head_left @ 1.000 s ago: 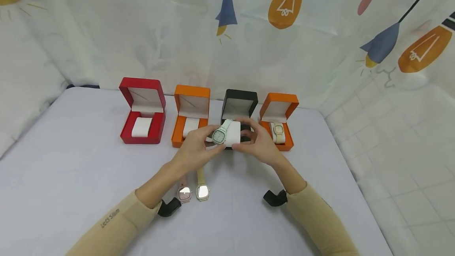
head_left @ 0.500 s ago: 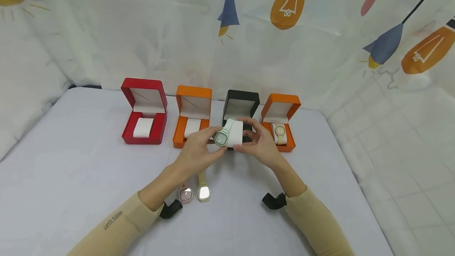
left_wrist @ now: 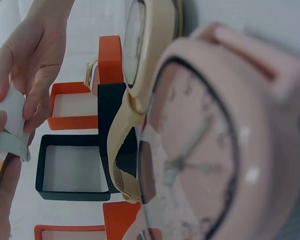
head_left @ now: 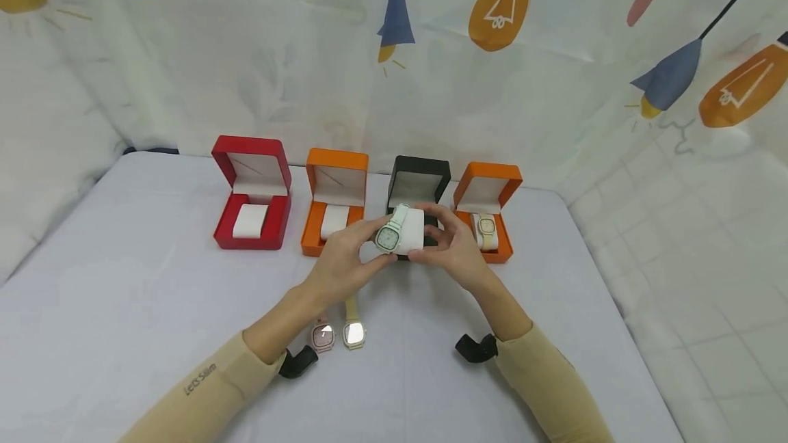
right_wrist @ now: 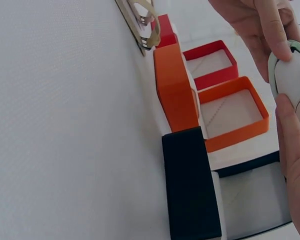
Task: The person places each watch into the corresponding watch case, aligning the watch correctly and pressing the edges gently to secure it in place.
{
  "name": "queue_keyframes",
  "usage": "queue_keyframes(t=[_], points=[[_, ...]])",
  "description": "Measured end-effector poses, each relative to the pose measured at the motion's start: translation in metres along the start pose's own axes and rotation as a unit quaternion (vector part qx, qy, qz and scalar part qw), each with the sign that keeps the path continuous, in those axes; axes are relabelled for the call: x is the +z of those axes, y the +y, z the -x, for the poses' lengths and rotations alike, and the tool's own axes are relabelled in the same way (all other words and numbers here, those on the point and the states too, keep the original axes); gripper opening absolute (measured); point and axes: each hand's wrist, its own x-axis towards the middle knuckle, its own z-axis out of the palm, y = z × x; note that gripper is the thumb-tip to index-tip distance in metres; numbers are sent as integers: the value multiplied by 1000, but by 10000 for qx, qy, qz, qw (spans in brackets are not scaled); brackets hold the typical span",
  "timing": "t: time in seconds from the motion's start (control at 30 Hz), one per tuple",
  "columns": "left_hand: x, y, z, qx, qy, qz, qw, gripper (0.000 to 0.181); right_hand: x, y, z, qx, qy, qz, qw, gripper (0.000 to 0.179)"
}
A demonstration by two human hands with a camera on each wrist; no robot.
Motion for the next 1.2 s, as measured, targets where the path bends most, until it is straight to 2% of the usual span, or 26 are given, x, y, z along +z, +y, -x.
queue_keyframes(t=[0.13,0.23,0.47,0.73,0.97,1.07,1.2], points=[[-1,2,2,210,204,-72,9995,66,3,-1,-1,-44,-60,-91,9999,74],[-2,4,2,336,229,-106,9991,68,6,-3,-1,-123,-47,-183,9997,74],[-2,9,1,360,225,-75,9991,65,16,-4,0,-191,264,-242,9992,76],[2,10,3,484,737,-513,9948,53,26,3,0,-299,468,-227,9982,76],[3,11,3,188,1077,-633,9920,44,32,6,-3,-589,560,-10,9967,77],[0,12,2,122,1048,-578,9927,45,31,6,-4,-677,527,36,9963,77],[-5,13,-1,46,855,-208,9961,49,27,3,-6,-772,488,84,9958,77]])
